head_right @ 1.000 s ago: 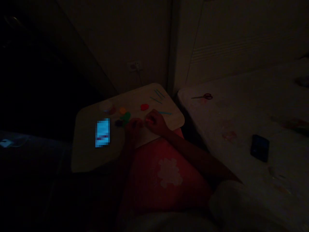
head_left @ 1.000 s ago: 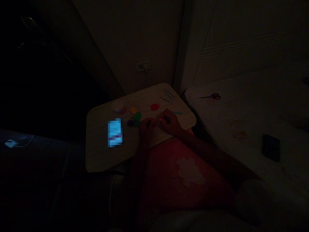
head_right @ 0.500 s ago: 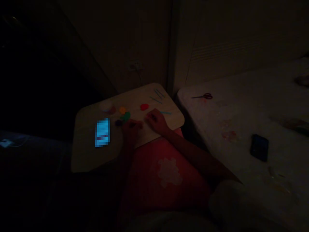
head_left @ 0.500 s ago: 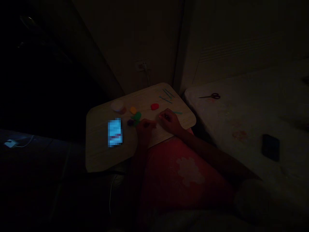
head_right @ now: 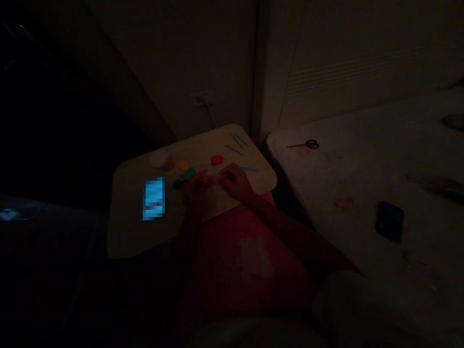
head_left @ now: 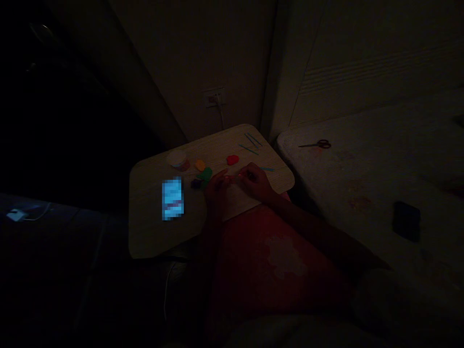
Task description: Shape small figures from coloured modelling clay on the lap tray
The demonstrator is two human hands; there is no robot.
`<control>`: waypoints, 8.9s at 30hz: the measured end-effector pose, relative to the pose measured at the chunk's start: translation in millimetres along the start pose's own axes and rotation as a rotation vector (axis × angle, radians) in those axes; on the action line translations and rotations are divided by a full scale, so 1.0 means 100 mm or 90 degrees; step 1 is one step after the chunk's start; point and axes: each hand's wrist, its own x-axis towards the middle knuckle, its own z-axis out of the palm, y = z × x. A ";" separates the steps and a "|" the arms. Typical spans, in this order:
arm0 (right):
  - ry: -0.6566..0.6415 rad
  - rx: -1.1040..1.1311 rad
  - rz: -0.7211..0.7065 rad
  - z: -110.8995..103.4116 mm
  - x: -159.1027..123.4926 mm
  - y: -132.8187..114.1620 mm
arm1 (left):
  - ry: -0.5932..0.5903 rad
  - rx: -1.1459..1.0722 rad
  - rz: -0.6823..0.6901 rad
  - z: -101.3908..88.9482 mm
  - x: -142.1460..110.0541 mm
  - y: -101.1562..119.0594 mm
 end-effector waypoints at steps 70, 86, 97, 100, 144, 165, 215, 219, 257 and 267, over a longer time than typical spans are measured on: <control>-0.063 -0.091 -0.073 -0.06 -0.04 -0.14 | -0.065 0.038 0.036 0.02 -0.02 0.07; -0.069 -0.088 -0.110 -0.06 -0.04 -0.11 | -0.058 0.077 0.002 0.01 -0.02 0.10; -0.065 -0.109 -0.103 -0.05 -0.05 -0.11 | -0.058 0.000 -0.028 0.02 -0.01 0.02; -0.059 -0.108 -0.116 -0.04 -0.05 -0.13 | -0.079 0.001 -0.047 0.02 0.01 0.01; -0.078 -0.023 0.100 -0.06 0.01 -0.04 | -0.137 -0.255 -0.158 0.03 0.00 0.06; -0.052 -0.007 0.048 -0.07 0.01 0.04 | -0.090 -0.166 -0.155 0.00 0.00 0.09; -0.045 0.077 0.153 -0.04 0.00 0.03 | -0.057 -0.123 -0.163 0.05 0.03 0.01; -0.039 0.098 0.162 -0.02 -0.01 0.06 | -0.060 -0.105 -0.167 0.05 0.03 0.03; -0.115 -0.019 0.149 -0.09 0.00 -0.08 | -0.067 -0.117 -0.157 0.05 0.03 0.01; -0.082 0.050 0.120 -0.05 0.02 -0.01 | -0.067 -0.101 -0.165 0.05 0.03 0.02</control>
